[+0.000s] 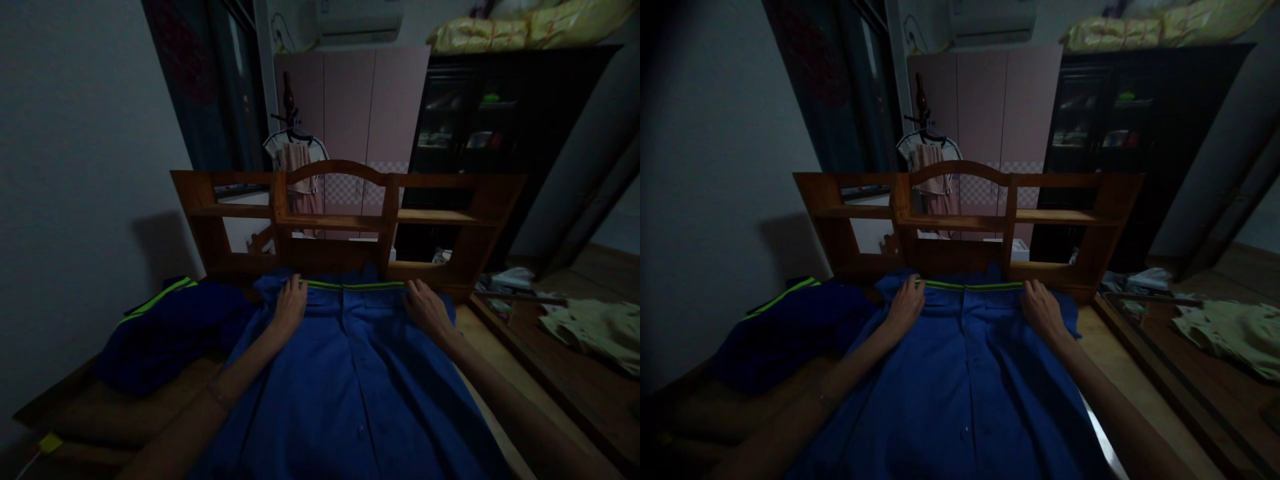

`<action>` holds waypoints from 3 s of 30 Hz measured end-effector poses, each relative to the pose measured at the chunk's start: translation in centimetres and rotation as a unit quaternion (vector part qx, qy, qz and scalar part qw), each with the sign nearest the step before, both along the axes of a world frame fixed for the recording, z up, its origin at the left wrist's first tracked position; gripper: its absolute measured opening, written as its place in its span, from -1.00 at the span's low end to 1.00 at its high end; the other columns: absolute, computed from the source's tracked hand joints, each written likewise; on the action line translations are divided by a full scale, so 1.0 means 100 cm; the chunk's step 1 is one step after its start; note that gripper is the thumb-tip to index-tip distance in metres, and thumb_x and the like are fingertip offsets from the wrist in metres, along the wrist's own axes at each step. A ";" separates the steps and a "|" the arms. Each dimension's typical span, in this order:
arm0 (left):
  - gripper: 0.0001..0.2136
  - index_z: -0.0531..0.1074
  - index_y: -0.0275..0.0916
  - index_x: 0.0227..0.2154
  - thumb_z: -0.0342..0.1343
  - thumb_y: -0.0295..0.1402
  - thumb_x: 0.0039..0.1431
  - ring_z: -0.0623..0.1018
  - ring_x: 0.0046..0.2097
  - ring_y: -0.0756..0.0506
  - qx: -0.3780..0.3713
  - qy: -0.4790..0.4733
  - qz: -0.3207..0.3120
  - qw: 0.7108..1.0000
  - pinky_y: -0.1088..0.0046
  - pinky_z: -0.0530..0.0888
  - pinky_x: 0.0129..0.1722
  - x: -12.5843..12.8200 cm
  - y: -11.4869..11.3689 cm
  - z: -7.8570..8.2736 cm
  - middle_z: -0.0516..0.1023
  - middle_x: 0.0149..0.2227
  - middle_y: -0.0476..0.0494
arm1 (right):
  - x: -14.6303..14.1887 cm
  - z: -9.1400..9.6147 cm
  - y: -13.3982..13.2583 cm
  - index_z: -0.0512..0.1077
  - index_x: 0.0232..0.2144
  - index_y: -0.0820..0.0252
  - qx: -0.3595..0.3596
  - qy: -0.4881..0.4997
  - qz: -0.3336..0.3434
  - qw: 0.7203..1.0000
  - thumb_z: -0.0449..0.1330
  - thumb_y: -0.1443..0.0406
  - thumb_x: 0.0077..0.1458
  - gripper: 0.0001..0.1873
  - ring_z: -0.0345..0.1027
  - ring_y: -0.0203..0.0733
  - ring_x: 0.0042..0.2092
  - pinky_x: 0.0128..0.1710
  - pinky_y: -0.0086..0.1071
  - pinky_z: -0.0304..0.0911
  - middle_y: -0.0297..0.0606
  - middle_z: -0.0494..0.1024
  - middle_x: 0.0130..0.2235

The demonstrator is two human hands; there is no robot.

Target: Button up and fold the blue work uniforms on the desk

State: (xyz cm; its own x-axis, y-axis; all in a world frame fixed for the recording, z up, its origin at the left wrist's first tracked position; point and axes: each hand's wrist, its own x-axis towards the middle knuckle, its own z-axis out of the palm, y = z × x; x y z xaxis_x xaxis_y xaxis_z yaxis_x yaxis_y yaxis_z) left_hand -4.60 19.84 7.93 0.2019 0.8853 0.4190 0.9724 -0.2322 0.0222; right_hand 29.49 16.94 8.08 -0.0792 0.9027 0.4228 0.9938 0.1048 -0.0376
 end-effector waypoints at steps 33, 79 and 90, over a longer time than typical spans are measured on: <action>-0.88 0.35 -0.28 -0.37 -0.04 -0.50 0.03 0.43 -0.24 -0.07 -0.265 -0.295 -0.227 0.889 0.45 0.32 -0.26 0.068 -0.128 -0.053 0.43 -0.34 -0.10 | -0.076 -0.045 -0.135 0.44 -0.05 0.11 -0.284 0.388 0.236 0.844 0.08 0.19 0.16 -0.67 0.28 -0.21 -0.12 -0.09 -0.33 0.18 -0.21 0.40 -0.16; -0.76 0.39 -0.34 -0.41 0.18 -0.23 0.03 0.53 -0.27 -0.07 -0.242 -0.698 -0.041 0.673 0.53 0.42 -0.28 0.073 -0.170 -0.062 0.51 -0.37 -0.17 | -0.124 -0.051 -0.159 0.35 -0.24 0.17 -0.120 0.442 0.144 0.877 0.07 0.19 0.19 -0.82 0.31 -0.25 -0.24 -0.25 -0.41 0.19 -0.28 0.42 -0.26; -0.80 0.37 -0.33 -0.45 0.23 -0.32 -0.07 0.52 -0.34 -0.04 -0.230 -0.703 -0.021 0.673 0.54 0.41 -0.32 0.069 -0.163 -0.068 0.47 -0.44 -0.11 | -0.127 -0.054 -0.159 0.33 -0.26 0.18 -0.088 0.393 0.182 0.897 0.05 0.29 0.19 -0.90 0.29 -0.27 -0.21 -0.21 -0.42 0.19 -0.27 0.40 -0.26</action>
State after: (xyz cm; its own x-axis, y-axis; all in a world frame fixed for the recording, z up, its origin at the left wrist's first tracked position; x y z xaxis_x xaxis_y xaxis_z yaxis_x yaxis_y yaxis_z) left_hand 2.32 3.50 1.12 -0.0799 0.9923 -0.0947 -0.0925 0.0873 0.9919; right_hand 16.76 1.04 2.72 -0.1223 0.9356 0.3311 0.5537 0.3412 -0.7596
